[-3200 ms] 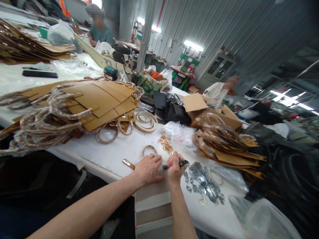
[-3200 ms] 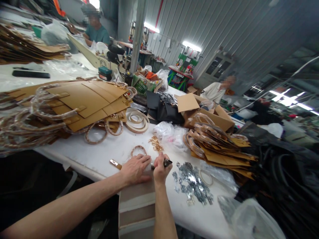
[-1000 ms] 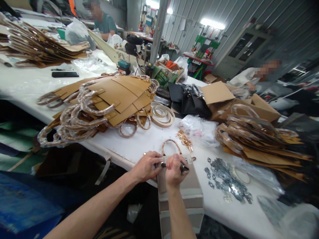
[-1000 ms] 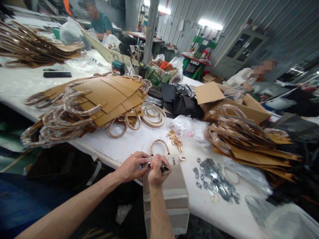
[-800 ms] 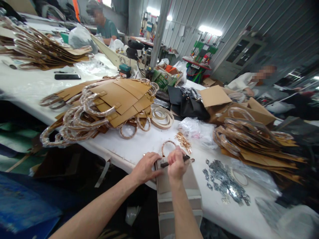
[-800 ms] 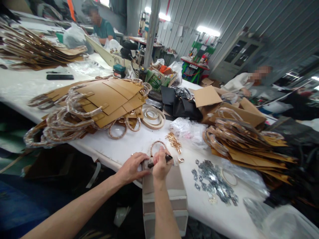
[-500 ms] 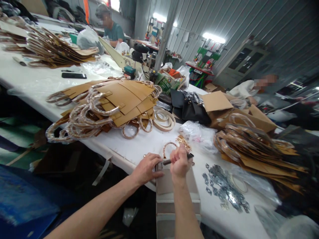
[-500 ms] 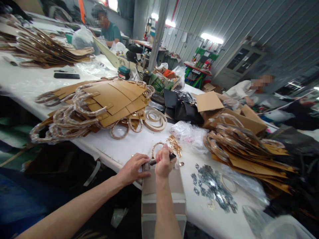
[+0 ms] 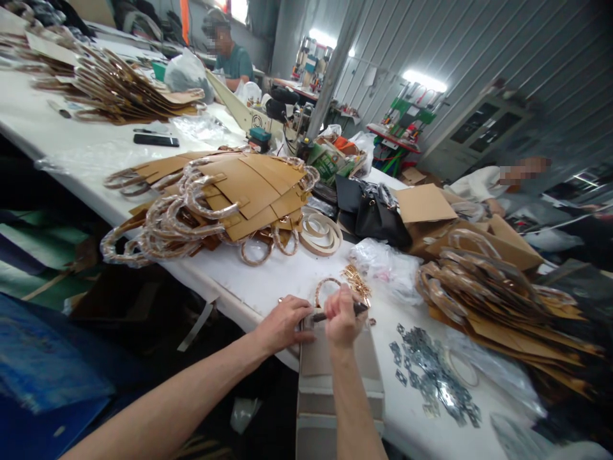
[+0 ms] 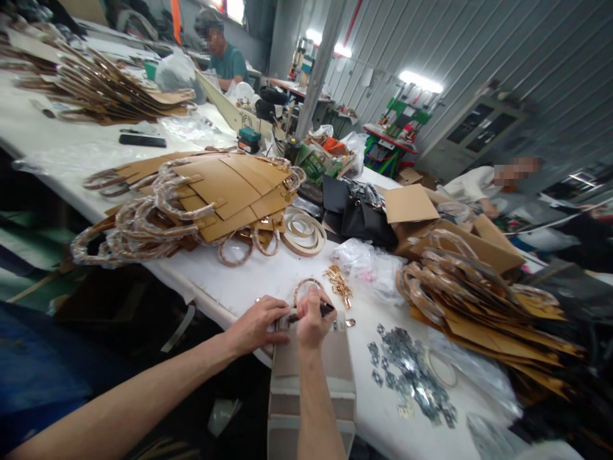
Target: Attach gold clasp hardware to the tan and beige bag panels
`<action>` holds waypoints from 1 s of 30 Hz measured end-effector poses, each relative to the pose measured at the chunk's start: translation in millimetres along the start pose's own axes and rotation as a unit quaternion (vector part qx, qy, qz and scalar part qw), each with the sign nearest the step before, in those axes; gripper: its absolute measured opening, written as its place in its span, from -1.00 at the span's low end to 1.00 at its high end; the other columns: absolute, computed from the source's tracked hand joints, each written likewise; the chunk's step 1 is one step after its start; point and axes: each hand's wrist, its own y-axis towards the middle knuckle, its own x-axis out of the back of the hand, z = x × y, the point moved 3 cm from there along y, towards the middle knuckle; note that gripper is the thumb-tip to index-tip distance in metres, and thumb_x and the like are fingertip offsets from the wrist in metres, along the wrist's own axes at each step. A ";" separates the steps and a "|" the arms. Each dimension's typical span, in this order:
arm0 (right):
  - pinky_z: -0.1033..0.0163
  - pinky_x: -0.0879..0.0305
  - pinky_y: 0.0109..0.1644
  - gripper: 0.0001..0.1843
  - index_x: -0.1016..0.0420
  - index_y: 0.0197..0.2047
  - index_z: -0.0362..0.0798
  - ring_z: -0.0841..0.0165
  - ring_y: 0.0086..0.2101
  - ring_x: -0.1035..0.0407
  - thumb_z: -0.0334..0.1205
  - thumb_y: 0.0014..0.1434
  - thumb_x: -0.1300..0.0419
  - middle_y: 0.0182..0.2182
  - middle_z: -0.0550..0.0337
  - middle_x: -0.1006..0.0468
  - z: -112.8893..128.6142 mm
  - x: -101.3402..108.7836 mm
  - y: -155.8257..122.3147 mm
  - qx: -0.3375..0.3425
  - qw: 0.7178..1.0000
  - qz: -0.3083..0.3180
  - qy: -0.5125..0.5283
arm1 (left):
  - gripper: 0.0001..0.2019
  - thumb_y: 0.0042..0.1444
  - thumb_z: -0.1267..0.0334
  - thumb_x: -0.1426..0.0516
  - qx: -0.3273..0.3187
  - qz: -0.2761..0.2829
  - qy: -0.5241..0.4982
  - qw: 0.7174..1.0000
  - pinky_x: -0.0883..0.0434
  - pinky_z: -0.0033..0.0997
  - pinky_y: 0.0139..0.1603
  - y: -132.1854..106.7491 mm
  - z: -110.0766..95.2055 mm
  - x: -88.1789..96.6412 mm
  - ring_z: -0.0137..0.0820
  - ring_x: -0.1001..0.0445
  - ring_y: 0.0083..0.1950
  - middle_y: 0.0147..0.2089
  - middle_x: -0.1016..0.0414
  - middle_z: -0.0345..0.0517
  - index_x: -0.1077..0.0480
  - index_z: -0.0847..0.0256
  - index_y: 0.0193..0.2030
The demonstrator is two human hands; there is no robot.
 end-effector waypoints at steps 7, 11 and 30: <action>0.37 0.11 -0.63 -0.42 -0.03 -0.60 0.00 0.57 -0.71 0.09 -0.11 0.32 -0.27 -0.69 0.48 -0.01 6.1 3.2 -10.2 0.064 0.998 0.001 0.029 | -0.49 0.03 0.09 -0.45 -0.007 0.011 0.003 1.000 -0.46 -0.13 0.14 -1.2 2.7 -1.6 -0.11 -0.53 0.11 0.10 -0.59 0.07 -0.53 0.15 0.11; 0.37 0.13 -0.63 -0.43 -0.05 -0.57 0.01 0.57 -0.71 0.10 -0.09 0.34 -0.26 -0.70 0.49 -0.01 -8.8 3.7 -17.9 0.023 1.000 -0.009 0.019 | -0.50 0.01 0.10 -0.46 -0.008 0.023 0.011 1.000 -0.47 -0.16 0.12 -0.9 2.7 -0.1 -0.10 -0.54 0.09 0.09 -0.59 0.07 -0.53 0.18 0.08; 0.40 0.14 -0.65 -0.44 -0.06 -0.54 0.03 0.56 -0.71 0.13 0.01 0.33 -0.26 -0.69 0.52 0.01 33.2 110.4 -39.2 0.032 0.992 -0.118 -0.040 | -0.46 0.12 0.06 -0.37 -0.050 -0.065 0.033 0.996 -0.59 -0.05 0.13 -11.9 3.9 3.0 -0.10 -0.60 0.12 0.14 -0.61 -0.01 -0.46 -0.05 0.25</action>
